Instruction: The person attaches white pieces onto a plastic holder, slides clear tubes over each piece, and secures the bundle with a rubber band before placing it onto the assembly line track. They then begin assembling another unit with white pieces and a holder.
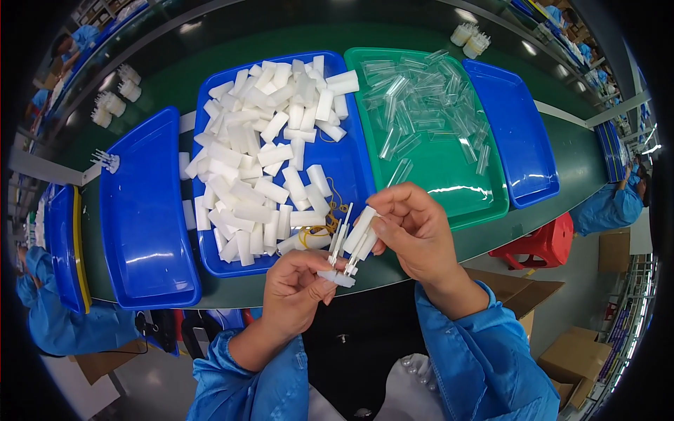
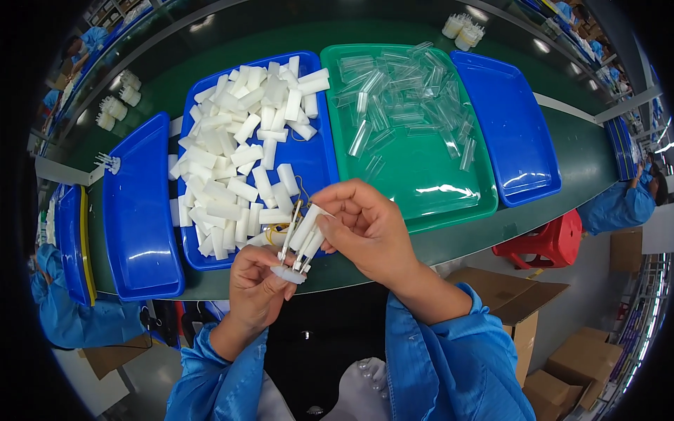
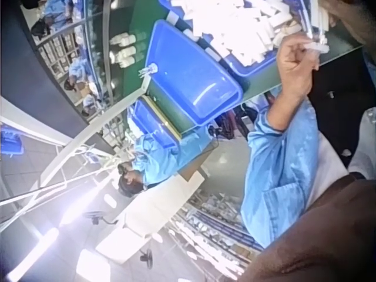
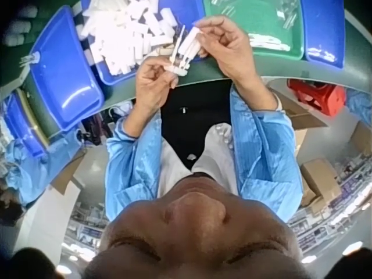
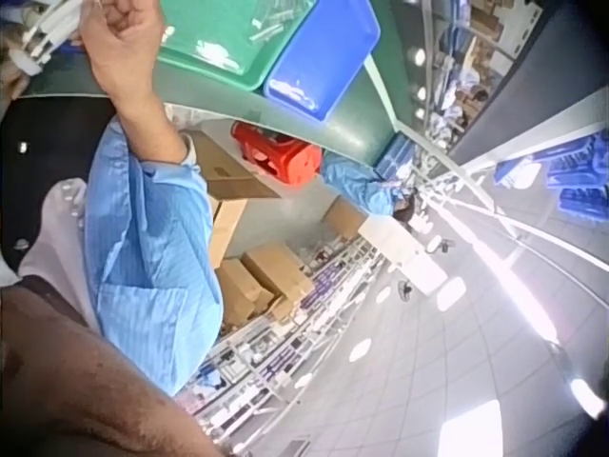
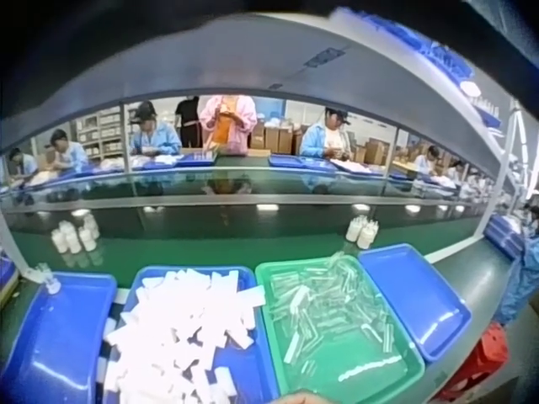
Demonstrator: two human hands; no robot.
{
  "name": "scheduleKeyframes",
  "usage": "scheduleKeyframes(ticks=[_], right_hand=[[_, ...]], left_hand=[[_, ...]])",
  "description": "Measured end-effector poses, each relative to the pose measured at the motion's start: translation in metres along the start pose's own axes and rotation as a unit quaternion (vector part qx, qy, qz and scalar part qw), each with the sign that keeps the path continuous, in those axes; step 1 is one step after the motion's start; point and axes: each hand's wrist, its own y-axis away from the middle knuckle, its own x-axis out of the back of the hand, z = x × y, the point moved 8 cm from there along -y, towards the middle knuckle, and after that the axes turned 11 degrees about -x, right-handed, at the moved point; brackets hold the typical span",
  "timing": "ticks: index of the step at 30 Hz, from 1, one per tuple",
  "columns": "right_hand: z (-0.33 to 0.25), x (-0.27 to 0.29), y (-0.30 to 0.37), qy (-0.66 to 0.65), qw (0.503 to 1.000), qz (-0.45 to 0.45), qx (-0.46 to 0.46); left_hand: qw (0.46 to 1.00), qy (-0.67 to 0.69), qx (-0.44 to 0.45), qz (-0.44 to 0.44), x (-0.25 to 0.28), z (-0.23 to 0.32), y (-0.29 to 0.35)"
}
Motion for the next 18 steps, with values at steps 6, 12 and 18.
scheduleKeyframes(ticks=[6,12,18], right_hand=[[0.006,-0.003,0.006,0.03,0.999,-0.014,0.001],[0.007,-0.005,0.009,0.018,0.999,-0.017,0.029],[0.013,-0.013,0.012,0.021,0.999,-0.022,0.017]], left_hand=[[0.999,-0.042,0.003,0.028,0.0,0.001,-0.001],[0.999,0.002,0.011,0.032,-0.002,0.001,-0.002],[0.999,0.02,0.002,0.041,0.002,0.001,0.001]])
